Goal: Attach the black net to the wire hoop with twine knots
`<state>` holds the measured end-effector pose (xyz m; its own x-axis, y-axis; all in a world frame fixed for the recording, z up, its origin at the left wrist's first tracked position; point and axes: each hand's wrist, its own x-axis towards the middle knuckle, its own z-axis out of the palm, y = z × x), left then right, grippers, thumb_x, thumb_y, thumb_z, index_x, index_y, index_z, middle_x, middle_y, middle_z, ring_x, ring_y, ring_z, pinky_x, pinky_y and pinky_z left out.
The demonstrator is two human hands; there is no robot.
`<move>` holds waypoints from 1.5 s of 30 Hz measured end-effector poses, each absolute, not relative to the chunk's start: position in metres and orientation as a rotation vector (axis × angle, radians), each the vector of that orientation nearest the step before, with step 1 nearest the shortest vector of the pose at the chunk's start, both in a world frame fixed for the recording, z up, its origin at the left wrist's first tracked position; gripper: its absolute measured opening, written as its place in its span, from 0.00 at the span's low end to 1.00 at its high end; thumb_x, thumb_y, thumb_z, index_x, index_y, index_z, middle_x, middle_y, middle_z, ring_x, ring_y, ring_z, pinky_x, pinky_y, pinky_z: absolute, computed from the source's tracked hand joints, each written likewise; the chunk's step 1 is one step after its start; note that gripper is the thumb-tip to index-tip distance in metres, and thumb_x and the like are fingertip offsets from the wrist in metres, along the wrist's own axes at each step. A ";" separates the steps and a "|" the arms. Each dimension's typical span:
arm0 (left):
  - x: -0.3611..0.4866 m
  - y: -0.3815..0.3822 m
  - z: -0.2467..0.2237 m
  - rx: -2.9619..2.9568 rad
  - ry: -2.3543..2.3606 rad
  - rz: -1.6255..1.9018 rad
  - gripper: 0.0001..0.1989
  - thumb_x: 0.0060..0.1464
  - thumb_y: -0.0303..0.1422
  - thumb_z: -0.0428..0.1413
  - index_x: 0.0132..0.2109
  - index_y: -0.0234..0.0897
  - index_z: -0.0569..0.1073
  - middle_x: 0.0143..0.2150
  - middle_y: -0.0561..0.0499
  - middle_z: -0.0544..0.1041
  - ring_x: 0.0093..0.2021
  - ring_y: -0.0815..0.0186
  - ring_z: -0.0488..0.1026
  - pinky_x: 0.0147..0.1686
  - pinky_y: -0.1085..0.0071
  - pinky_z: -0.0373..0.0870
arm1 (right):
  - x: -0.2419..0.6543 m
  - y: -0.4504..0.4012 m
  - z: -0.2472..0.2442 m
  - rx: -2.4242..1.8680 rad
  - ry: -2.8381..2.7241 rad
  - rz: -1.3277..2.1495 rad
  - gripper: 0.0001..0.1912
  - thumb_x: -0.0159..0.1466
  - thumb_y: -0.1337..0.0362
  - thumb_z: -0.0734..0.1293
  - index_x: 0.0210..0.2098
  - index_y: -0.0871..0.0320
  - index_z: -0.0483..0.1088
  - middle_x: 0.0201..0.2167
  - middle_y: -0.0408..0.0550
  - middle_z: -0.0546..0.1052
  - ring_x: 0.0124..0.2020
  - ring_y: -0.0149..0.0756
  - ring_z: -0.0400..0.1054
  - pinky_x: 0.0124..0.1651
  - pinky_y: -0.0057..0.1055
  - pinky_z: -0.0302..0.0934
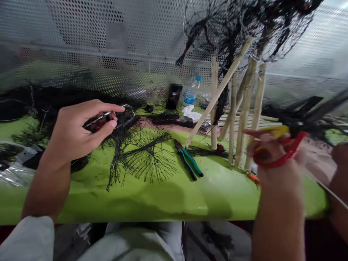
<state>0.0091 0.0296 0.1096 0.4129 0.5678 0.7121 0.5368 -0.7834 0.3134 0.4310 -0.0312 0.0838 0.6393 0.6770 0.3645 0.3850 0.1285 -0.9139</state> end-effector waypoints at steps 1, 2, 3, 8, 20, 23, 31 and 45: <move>0.009 0.029 0.110 2.599 1.011 1.352 0.13 0.65 0.27 0.58 0.54 0.43 0.80 0.39 0.54 0.81 0.29 0.70 0.73 0.30 0.69 0.72 | 0.407 -0.036 0.084 -1.406 -1.025 0.363 0.23 0.44 0.45 0.80 0.22 0.50 0.66 0.38 0.59 0.84 0.24 0.44 0.71 0.21 0.44 0.54; 0.009 0.028 0.109 2.594 1.006 1.351 0.13 0.65 0.27 0.58 0.54 0.43 0.80 0.39 0.54 0.80 0.28 0.71 0.72 0.30 0.70 0.72 | 0.382 -0.038 0.085 -1.264 -1.220 0.573 0.23 0.49 0.47 0.80 0.26 0.50 0.66 0.41 0.55 0.84 0.21 0.38 0.67 0.19 0.40 0.53; 0.009 0.027 0.109 2.594 1.004 1.344 0.13 0.64 0.27 0.59 0.54 0.43 0.80 0.39 0.54 0.80 0.27 0.71 0.71 0.30 0.70 0.72 | 0.355 -0.038 0.087 -1.203 -1.334 0.680 0.23 0.49 0.47 0.81 0.26 0.50 0.66 0.39 0.51 0.84 0.20 0.35 0.65 0.18 0.38 0.54; 0.007 0.020 0.109 2.644 1.069 1.279 0.16 0.61 0.28 0.63 0.55 0.46 0.79 0.41 0.55 0.80 0.27 0.71 0.70 0.32 0.71 0.74 | 0.245 -0.003 0.097 -0.995 -1.669 0.901 0.19 0.58 0.55 0.80 0.34 0.50 0.65 0.35 0.43 0.80 0.31 0.35 0.71 0.32 0.35 0.70; -0.012 0.036 0.108 2.812 1.083 1.250 0.21 0.67 0.22 0.53 0.60 0.46 0.79 0.53 0.49 0.77 0.36 0.68 0.72 0.38 0.71 0.70 | 0.260 0.039 0.104 -0.655 -1.396 1.081 0.15 0.58 0.66 0.81 0.33 0.54 0.70 0.25 0.38 0.73 0.24 0.29 0.67 0.28 0.30 0.61; -0.010 0.041 0.106 2.817 1.062 1.190 0.23 0.66 0.21 0.54 0.62 0.46 0.78 0.51 0.48 0.76 0.37 0.68 0.71 0.40 0.70 0.71 | 0.257 0.039 0.106 -0.585 -1.323 1.109 0.16 0.54 0.67 0.82 0.31 0.53 0.71 0.22 0.37 0.71 0.22 0.28 0.63 0.28 0.31 0.59; -0.004 0.038 0.111 2.495 1.011 0.969 0.19 0.62 0.30 0.61 0.59 0.44 0.80 0.34 0.56 0.76 0.23 0.73 0.60 0.26 0.73 0.62 | 0.253 0.040 0.109 -0.573 -1.284 1.168 0.16 0.55 0.65 0.80 0.30 0.51 0.69 0.20 0.36 0.69 0.22 0.31 0.63 0.31 0.33 0.59; 0.034 0.047 0.070 2.479 0.824 1.040 0.16 0.68 0.31 0.56 0.58 0.43 0.81 0.62 0.43 0.72 0.59 0.56 0.74 0.57 0.58 0.75 | 0.247 0.038 0.101 -0.565 -1.341 1.309 0.13 0.59 0.64 0.80 0.33 0.53 0.71 0.25 0.38 0.74 0.28 0.32 0.71 0.35 0.32 0.66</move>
